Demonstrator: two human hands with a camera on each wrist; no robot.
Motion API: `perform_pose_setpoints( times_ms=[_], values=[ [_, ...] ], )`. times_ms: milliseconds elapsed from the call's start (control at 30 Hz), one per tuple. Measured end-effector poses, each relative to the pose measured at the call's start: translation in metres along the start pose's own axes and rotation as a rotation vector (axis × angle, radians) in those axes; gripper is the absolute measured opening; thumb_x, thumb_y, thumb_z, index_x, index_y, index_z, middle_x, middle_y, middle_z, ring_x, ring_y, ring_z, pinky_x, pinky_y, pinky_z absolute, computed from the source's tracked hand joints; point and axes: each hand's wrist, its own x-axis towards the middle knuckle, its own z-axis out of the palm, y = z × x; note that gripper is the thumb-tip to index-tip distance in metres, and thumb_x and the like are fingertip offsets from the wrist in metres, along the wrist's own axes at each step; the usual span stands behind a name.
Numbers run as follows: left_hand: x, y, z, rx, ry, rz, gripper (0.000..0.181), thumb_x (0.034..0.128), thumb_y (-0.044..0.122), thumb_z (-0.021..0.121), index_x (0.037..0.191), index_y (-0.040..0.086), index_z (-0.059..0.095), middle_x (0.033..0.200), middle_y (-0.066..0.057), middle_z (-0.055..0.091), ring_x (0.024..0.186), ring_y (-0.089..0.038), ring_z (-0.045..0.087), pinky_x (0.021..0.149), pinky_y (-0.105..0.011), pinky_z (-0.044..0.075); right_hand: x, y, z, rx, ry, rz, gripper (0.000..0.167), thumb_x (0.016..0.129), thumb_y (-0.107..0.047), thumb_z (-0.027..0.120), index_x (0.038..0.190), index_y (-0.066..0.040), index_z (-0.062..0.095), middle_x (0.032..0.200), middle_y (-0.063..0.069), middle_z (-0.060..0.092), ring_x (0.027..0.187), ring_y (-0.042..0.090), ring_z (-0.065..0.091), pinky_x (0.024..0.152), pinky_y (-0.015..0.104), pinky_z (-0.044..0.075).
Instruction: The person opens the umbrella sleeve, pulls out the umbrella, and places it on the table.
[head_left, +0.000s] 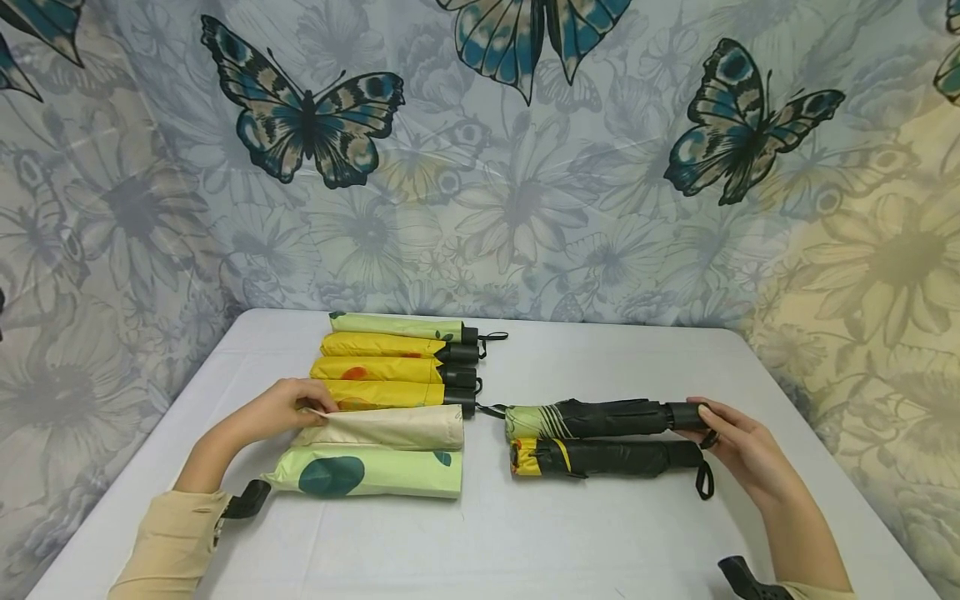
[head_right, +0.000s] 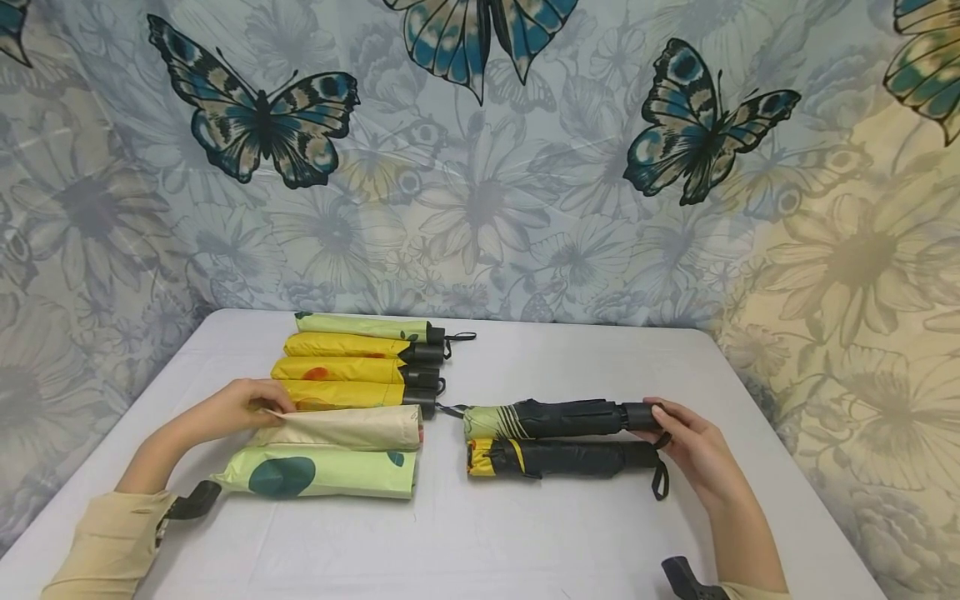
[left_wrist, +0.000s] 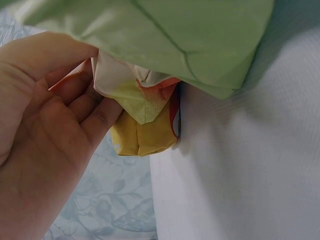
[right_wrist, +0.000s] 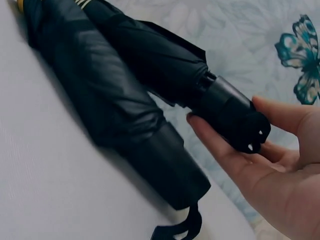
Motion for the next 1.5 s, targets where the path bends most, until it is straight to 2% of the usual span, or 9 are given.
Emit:
perform_pose_setpoints(
  times_ms=[267,367,533,900,1067,1167,1267,1367,1500],
  values=[
    [0.0,0.001,0.0,-0.007,-0.007,-0.011,0.016,0.0854,0.004,0.071,0.098,0.013,0.074,0.096,-0.002,0.069,0.087,-0.001,0.06,0.077,-0.022,0.055,0.003,0.007,-0.009,0.021,-0.052,-0.002,0.034,0.106,-0.009,0.038,0.126,-0.019,0.064,0.118,-0.013,0.063,0.103,0.01,0.071,0.089,0.016,0.054],
    [0.0,0.002,0.0,-0.009,-0.011,-0.019,0.017,0.0854,0.003,0.071,0.098,0.014,0.074,0.096,-0.002,0.069,0.087,-0.001,0.06,0.077,-0.022,0.055,0.003,0.007,-0.01,-0.005,-0.063,-0.004,0.034,0.106,-0.009,0.038,0.129,-0.016,0.062,0.121,-0.013,0.06,0.104,0.01,0.07,0.088,0.016,0.054],
    [0.0,0.001,0.0,-0.005,-0.009,-0.022,0.017,0.0853,0.003,0.07,0.098,0.015,0.074,0.095,-0.001,0.068,0.086,-0.001,0.06,0.077,-0.022,0.055,0.003,0.008,-0.008,-0.145,-0.005,0.023,0.031,0.104,-0.011,0.046,0.132,-0.014,0.057,0.12,-0.015,0.059,0.102,0.006,0.069,0.086,0.015,0.053],
    [0.0,0.0,0.0,-0.004,-0.003,-0.017,0.018,0.0851,0.003,0.071,0.098,0.014,0.074,0.095,-0.001,0.069,0.086,0.0,0.06,0.077,-0.022,0.055,0.008,0.01,0.003,-0.413,0.155,0.072,0.039,0.098,-0.024,0.061,0.134,-0.014,0.052,0.11,-0.022,0.06,0.1,-0.009,0.057,0.081,0.006,0.047],
    [0.0,0.0,0.001,-0.008,-0.004,-0.02,0.017,0.0852,0.003,0.07,0.098,0.014,0.073,0.096,-0.001,0.069,0.087,0.0,0.059,0.077,-0.022,0.055,0.01,0.016,0.003,-0.472,0.164,0.09,0.046,0.098,-0.029,0.06,0.138,-0.008,0.049,0.11,-0.025,0.057,0.102,-0.012,0.055,0.084,0.004,0.046],
    [0.0,0.0,0.001,-0.01,-0.005,-0.025,0.017,0.0852,0.003,0.071,0.098,0.014,0.073,0.096,-0.001,0.069,0.087,0.0,0.059,0.077,-0.022,0.055,0.011,0.021,0.003,-0.547,0.174,0.106,0.055,0.097,-0.034,0.06,0.14,-0.004,0.045,0.111,-0.027,0.055,0.101,-0.016,0.053,0.084,0.004,0.046],
    [0.0,0.0,0.0,-0.012,-0.006,-0.031,0.017,0.0853,0.003,0.071,0.098,0.014,0.073,0.096,-0.001,0.069,0.087,0.0,0.059,0.076,-0.022,0.055,0.013,0.025,0.003,-0.635,0.187,0.127,0.061,0.097,-0.041,0.059,0.143,-0.005,0.043,0.114,-0.027,0.051,0.1,-0.02,0.049,0.084,0.005,0.044],
    [0.0,0.0,0.0,-0.014,-0.007,-0.035,0.017,0.0856,0.004,0.071,0.098,0.015,0.073,0.096,-0.001,0.069,0.087,-0.001,0.059,0.076,-0.022,0.055,0.013,0.028,0.003,-0.686,0.189,0.13,0.063,0.097,-0.044,0.058,0.146,-0.008,0.042,0.12,-0.024,0.049,0.102,-0.022,0.044,0.083,0.005,0.041],
    [0.0,-0.001,0.0,-0.021,-0.006,-0.033,0.017,0.0856,0.004,0.071,0.098,0.014,0.074,0.096,-0.002,0.068,0.087,-0.001,0.059,0.076,-0.022,0.055,0.012,0.03,0.002,-0.716,0.186,0.103,0.063,0.097,-0.043,0.058,0.148,-0.01,0.041,0.132,-0.011,0.05,0.106,-0.022,0.039,0.084,0.003,0.04]
  ],
)
